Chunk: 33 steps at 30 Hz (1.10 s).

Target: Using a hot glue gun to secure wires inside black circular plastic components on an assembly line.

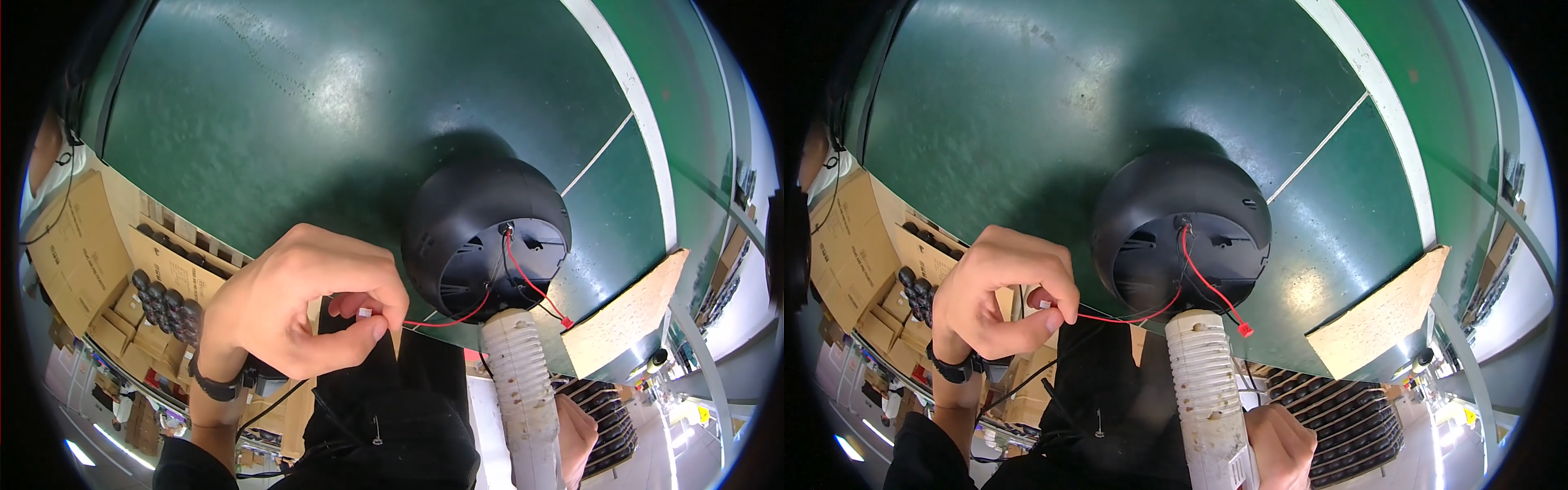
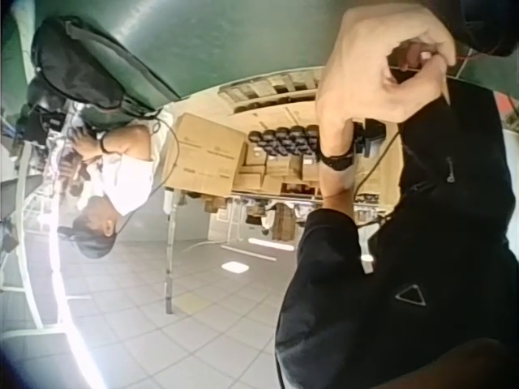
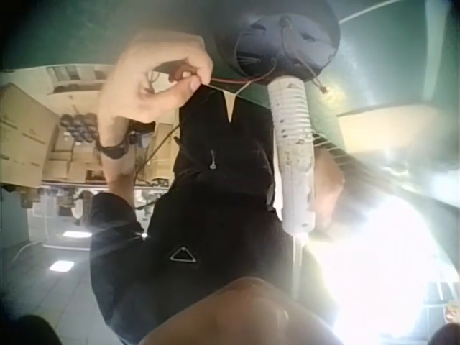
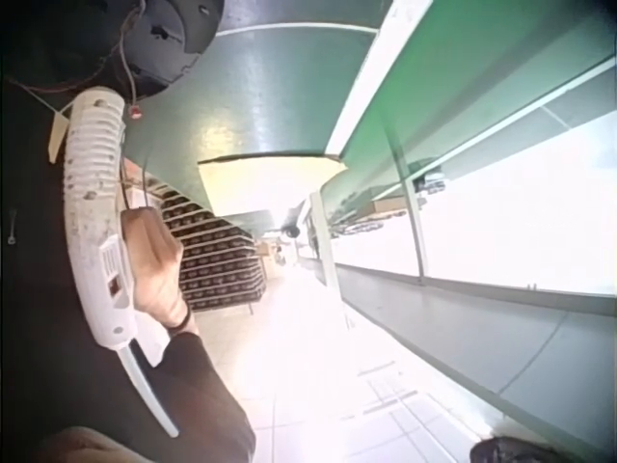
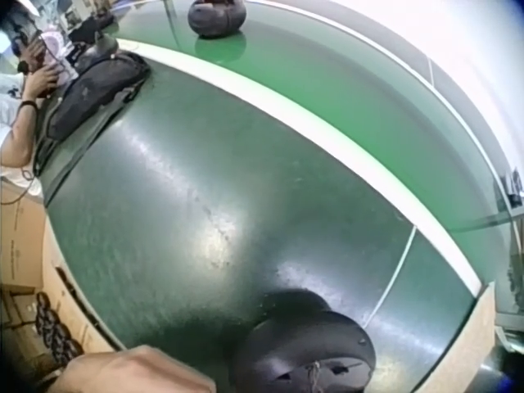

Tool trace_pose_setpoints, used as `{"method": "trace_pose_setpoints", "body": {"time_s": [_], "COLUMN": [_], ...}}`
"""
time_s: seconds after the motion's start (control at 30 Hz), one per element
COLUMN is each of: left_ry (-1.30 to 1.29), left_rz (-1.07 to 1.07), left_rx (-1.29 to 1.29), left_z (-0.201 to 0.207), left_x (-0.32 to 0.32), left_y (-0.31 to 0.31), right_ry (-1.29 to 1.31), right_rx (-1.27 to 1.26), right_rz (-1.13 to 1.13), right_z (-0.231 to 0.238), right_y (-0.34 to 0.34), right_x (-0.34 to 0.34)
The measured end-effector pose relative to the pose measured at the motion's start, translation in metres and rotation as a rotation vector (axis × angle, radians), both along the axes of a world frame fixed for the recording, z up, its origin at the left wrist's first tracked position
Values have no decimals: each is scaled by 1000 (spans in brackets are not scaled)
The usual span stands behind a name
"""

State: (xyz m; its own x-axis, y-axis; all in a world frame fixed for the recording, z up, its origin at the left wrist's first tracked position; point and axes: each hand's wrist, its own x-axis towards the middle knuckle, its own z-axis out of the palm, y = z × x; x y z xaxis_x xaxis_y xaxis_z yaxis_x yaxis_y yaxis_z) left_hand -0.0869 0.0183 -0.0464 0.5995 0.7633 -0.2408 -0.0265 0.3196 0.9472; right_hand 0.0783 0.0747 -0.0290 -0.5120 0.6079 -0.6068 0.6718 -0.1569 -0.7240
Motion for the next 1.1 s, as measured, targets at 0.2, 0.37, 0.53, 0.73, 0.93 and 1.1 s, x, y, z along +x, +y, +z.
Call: {"method": "trace_pose_setpoints", "body": {"time_s": [0.2, 0.37, 0.53, 0.73, 0.93, 1.1], "left_ry": [23, -7, -19, 63, 484, 502], "left_rz": [26, 46, 91, 79, -12, -18], "left_rx": [-15, 3, -4, 48, 355, 330], "left_z": [-2, -2, -4, 2, 26, 6], "left_x": [-8, -2, -4, -3, 5, 23], "left_y": [-10, -8, -12, -10, 5, -19], "right_ry": [24, 18, 24, -458, -264, -7], "right_rx": [-21, -17, -20, 171, -48, -122], "right_rz": [44, 53, 79, 50, -611, -877], "right_z": [115, 111, 121, 132, 163, 154], "right_y": [-107, -100, -106, -111, -130, -162], "right_x": [134, 143, 161, 114, 126, 175]}}
